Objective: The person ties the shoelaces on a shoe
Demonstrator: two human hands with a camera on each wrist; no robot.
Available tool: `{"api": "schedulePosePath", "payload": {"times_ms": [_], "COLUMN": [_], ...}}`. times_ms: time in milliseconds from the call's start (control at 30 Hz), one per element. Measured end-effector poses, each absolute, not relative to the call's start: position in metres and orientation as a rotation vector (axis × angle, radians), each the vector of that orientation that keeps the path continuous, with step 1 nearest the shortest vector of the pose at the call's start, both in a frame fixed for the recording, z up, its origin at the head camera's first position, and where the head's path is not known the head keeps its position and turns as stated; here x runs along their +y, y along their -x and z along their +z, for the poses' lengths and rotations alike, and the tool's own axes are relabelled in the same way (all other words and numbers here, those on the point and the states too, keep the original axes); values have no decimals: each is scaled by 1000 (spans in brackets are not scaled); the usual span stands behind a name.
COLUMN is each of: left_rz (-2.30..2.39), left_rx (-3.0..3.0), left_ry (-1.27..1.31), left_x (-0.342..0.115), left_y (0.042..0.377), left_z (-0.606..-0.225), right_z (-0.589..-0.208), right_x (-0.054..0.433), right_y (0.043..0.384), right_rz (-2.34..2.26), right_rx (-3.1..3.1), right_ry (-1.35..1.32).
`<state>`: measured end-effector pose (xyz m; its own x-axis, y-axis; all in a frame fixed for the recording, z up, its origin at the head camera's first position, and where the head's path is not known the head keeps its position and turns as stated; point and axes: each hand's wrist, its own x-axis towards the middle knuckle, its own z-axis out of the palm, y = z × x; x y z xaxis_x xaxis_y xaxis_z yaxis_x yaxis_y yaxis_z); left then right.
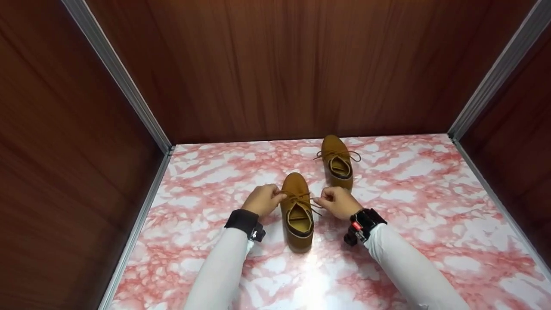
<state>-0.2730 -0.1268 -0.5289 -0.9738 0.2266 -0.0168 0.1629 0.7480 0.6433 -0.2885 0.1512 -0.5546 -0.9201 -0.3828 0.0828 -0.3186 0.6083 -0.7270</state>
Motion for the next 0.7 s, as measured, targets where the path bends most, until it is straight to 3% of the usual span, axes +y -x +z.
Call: {"api": "schedulePosePath", "payload": {"times_ms": [167,533,700], "left_rz": [989,958,943], "left_rx": [2883,2927,2926], "left_ry": [-286,-270,-280], "left_x": [-126,-129,-130], "left_y": [273,272,271], "left_z": [-529,-535,-538], "right_z": [-555,-561,-562], "right_x": [149,148,149], "right_y": [286,277,278], "right_rz": [-1133,-1025,-1042], "right_rx": [2918,3025,2966], "right_ry": [632,321,336]}}
